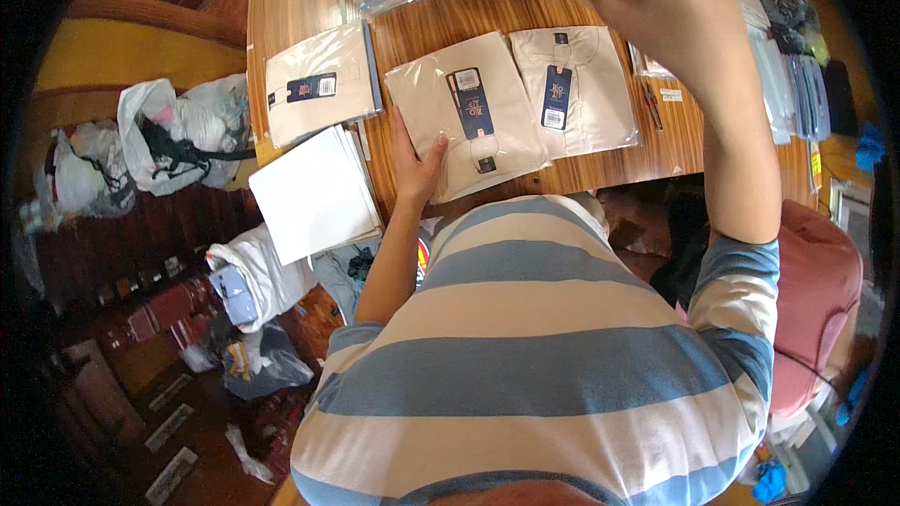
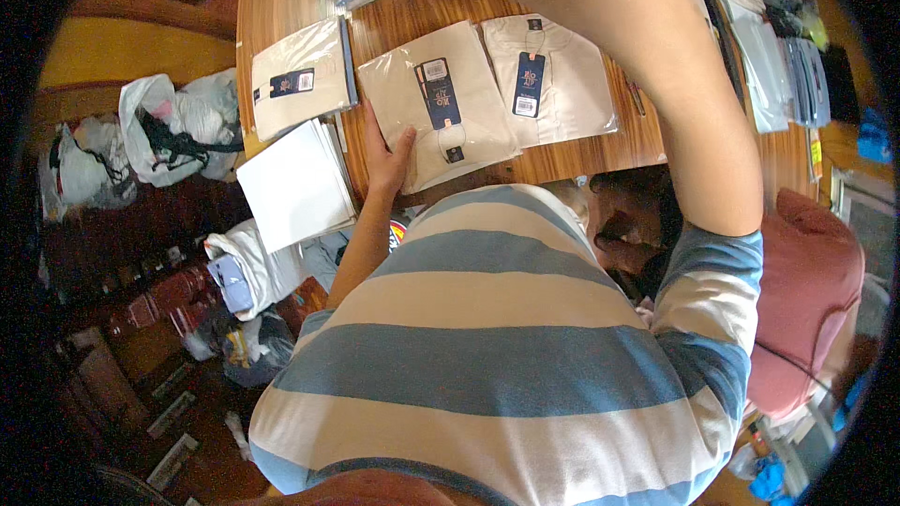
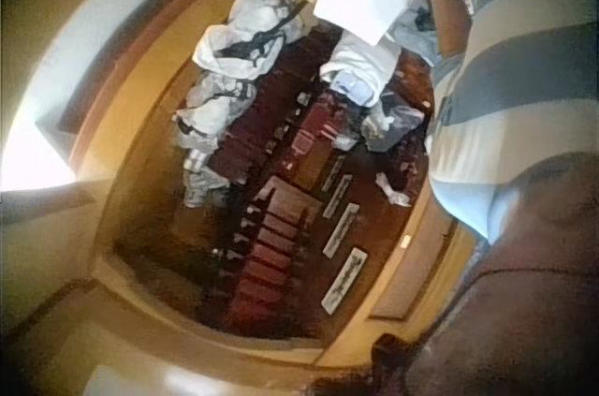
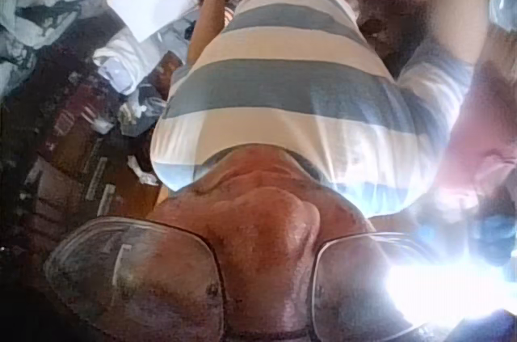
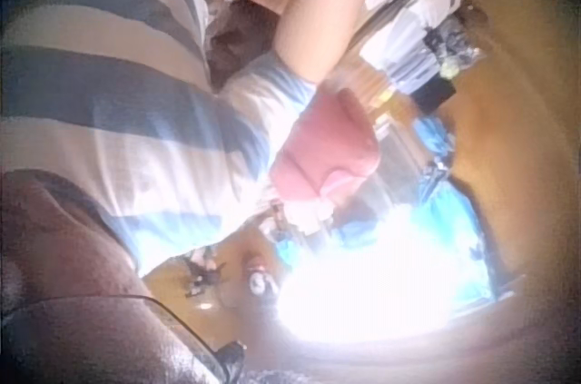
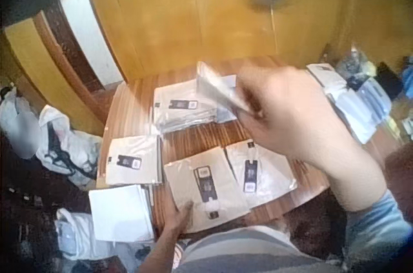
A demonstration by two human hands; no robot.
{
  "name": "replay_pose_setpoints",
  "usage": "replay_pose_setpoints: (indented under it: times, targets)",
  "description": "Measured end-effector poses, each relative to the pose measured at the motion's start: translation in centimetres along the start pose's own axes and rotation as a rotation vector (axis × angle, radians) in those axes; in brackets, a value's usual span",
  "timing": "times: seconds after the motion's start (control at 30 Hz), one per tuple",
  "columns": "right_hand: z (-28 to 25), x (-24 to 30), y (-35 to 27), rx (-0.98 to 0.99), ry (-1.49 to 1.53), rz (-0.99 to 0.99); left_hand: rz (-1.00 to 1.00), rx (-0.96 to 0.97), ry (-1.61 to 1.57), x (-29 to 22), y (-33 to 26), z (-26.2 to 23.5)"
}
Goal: The person packs folded t-shirts into plastic bags, secures stacks with rubber bands, and seals the bags with tape. They handle individual shirts and groups of shirts on a wooden table.
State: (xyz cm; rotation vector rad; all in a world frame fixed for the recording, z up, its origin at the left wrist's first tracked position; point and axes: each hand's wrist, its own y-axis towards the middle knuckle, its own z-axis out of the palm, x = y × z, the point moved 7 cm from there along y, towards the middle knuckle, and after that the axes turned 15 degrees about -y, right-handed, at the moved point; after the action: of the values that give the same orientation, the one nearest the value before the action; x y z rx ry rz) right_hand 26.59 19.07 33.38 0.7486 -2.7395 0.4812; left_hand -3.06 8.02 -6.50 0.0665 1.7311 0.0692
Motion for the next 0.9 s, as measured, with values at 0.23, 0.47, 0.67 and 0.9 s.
replay_pose_setpoints:
  times: [0.23,0.47,0.67,0.9]
  targets:
    - [20.1,-2.9,-2.7,-1.003,0.873,0.470,-0.101,0.022,-0.486,2.3,1.5,-1.3]
    - [41.7,0.5,-5.5,-0.036,1.146,0.718,-0.315,-0.006,-0.461,1.7,0.4,-1.7]
    - [35.4,-13.1,-10.6,-0.720,0.315,0.891,-0.286,0.025,-0.502,1.8,1.5,-1.0]
    - [38.7,-25.6,-10.1,-0.562,0.319,0.962,-0.284,0.122,-0.371,1.1,2.1,-1.3]
